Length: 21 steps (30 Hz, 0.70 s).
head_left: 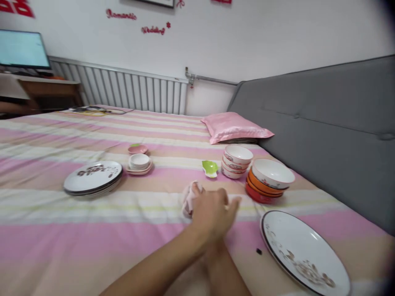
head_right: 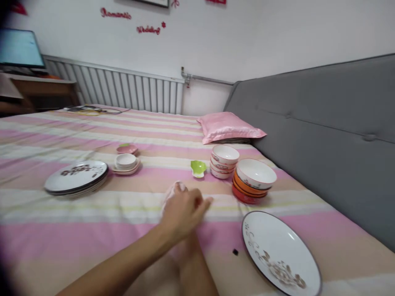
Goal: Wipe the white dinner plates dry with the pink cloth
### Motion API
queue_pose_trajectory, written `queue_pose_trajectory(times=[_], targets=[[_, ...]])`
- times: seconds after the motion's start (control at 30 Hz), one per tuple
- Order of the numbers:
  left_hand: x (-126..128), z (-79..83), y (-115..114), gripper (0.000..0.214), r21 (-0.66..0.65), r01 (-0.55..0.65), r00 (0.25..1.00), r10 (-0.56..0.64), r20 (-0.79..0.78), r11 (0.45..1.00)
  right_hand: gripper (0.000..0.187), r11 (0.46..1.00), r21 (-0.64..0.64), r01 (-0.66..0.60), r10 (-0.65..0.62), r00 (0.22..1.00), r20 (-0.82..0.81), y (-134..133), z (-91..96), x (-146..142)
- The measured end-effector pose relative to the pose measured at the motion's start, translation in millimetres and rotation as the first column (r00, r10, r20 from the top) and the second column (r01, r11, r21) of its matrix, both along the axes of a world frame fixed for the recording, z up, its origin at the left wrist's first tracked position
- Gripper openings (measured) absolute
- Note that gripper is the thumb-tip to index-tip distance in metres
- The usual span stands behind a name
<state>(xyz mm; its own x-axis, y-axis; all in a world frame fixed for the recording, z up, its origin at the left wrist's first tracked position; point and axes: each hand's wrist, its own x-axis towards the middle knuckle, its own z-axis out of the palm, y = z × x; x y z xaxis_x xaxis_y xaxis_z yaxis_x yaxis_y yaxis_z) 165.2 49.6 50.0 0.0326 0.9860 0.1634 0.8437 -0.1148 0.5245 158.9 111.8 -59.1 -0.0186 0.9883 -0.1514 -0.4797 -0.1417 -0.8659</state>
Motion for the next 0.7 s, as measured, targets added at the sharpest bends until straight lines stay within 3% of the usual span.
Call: queue_pose_trajectory(times=[0.07,0.13,0.2,0.23,0.3,0.37,0.43,0.57,0.7], targets=[[-66.8,-1.4,-6.4,0.033,0.144,-0.183,0.983,0.185,-0.002,0.972,0.034,0.999,-0.016,-0.036,0.037,0.999,0.017,-2.7,-0.3,-2.3],[-139.1,-12.7,-12.3,0.033,0.354,-0.357,0.904,0.415,-0.102,0.865,0.036,0.998,-0.033,-0.061,0.062,0.998,0.029,-3.0,-1.0,-5.1],[-207.3,-31.0,-17.8,0.04,0.479,-0.457,0.779,0.597,-0.191,0.749,0.04,0.997,-0.038,-0.062,0.065,0.996,0.067,-2.5,-2.5,-8.2],[-236.6,-41.3,-20.1,0.045,0.52,-0.483,0.723,0.656,-0.218,0.705,0.041,0.998,-0.038,-0.057,0.06,0.995,0.084,-2.2,-3.7,-9.8],[-281.5,-61.2,-22.6,0.05,0.515,-0.505,0.664,0.693,-0.28,0.692,0.043,0.998,-0.045,-0.053,0.058,0.991,0.117,-1.9,-6.7,-12.8],[-306.9,-76.2,-22.3,0.054,0.445,-0.535,0.641,0.688,-0.341,0.719,0.045,0.999,-0.031,-0.037,0.041,0.987,0.154,-1.9,-9.8,-15.5],[-317.0,-83.6,-20.4,0.052,0.376,-0.545,0.63,0.662,-0.407,0.75,0.046,0.999,-0.033,-0.019,0.024,0.985,0.172,-1.9,-12.5,-17.7],[-319.1,-80.2,-19.5,0.041,0.259,-0.567,0.65,0.618,-0.443,0.782,0.046,0.997,-0.076,-0.029,0.042,0.982,0.185,-2.0,-16.6,-20.0],[-321.4,-73.1,-22.9,0.037,0.226,-0.543,0.682,0.581,-0.444,0.809,0.045,0.996,-0.084,-0.032,0.049,0.977,0.207,-1.6,-18.5,-20.3]])
